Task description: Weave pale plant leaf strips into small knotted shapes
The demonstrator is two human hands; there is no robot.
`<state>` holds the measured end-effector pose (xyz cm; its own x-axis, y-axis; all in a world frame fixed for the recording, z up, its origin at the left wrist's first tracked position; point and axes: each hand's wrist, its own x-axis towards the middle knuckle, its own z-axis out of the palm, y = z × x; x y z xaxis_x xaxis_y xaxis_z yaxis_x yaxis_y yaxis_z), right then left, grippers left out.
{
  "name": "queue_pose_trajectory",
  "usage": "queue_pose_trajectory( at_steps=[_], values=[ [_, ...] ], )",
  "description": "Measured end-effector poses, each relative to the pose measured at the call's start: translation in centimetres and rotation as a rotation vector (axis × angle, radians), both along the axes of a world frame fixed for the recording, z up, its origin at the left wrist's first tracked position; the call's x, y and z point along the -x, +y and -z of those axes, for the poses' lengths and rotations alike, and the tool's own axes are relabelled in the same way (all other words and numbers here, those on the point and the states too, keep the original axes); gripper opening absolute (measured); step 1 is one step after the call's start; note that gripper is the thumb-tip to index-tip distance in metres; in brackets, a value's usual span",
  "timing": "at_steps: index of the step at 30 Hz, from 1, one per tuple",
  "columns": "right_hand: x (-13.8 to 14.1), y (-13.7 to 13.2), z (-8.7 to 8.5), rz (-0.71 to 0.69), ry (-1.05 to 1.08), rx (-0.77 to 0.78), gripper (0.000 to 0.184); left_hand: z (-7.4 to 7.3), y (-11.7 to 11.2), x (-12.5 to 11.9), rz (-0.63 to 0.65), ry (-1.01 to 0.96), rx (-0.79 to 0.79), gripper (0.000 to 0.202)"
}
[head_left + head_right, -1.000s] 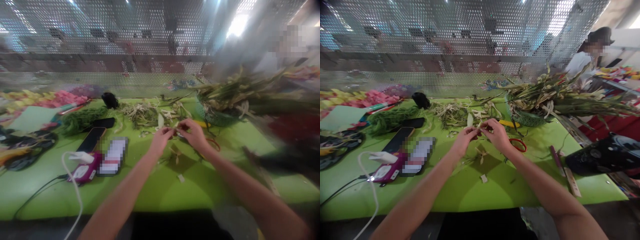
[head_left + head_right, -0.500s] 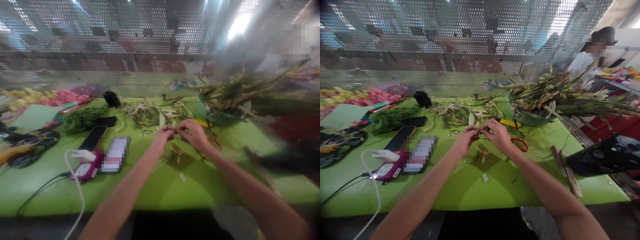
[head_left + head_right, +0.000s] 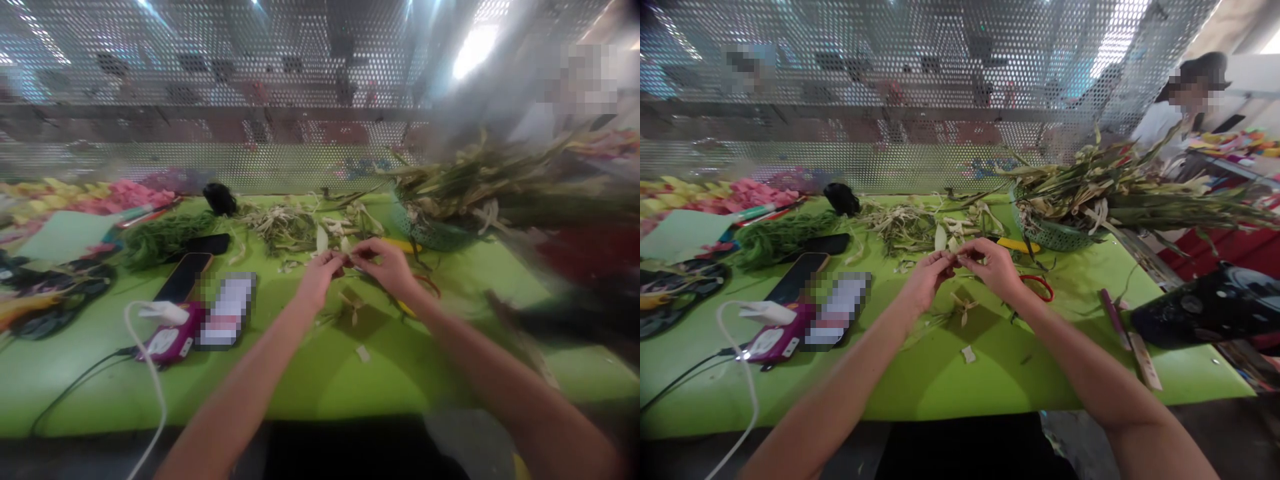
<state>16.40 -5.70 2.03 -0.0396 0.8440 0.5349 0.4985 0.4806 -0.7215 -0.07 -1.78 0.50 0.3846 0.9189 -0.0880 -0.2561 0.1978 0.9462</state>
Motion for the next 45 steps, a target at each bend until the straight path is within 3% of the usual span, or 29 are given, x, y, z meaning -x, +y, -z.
queue_pose_trajectory(
  at_steps=[4,8,19,24,29,33,38,45],
  values=[
    [-0.14,-0.16,-0.43,0.02,-0.131,-0.066,0.008,-0.02,0.0,0.01,0.012,-0.041,0.08,0.013],
    [-0.02,-0.19,-0.44,0.029,-0.173,-0.056,0.005,-0.14,0.0,-0.09,-0.006,-0.024,0.064,0.012],
    [0.29,-0.09,-0.22,0.122,-0.062,0.122,0.002,-0.77,-0.15,0.3,0.025,0.26,-0.326,0.017],
    [0.2,0.09,0.05,0.044,0.014,0.045,0.01,-0.51,-0.06,0.18,-0.019,0.203,-0.211,0.013],
    [-0.12,0.12,0.06,0.048,-0.098,-0.063,0.008,-0.25,-0.03,0.04,-0.009,0.018,-0.002,0.011],
    [-0.29,0.02,-0.28,0.06,-0.176,-0.067,0.005,-0.32,-0.18,-0.01,0.031,-0.002,0.022,0.013],
    [-0.2,0.04,-0.17,0.078,-0.186,-0.001,0.004,-0.66,-0.42,-0.23,-0.016,0.11,-0.076,0.01],
    [0.09,0.04,-0.04,0.143,0.005,0.149,0.004,-0.81,-0.62,0.02,0.032,0.254,-0.371,0.016]
  ],
)
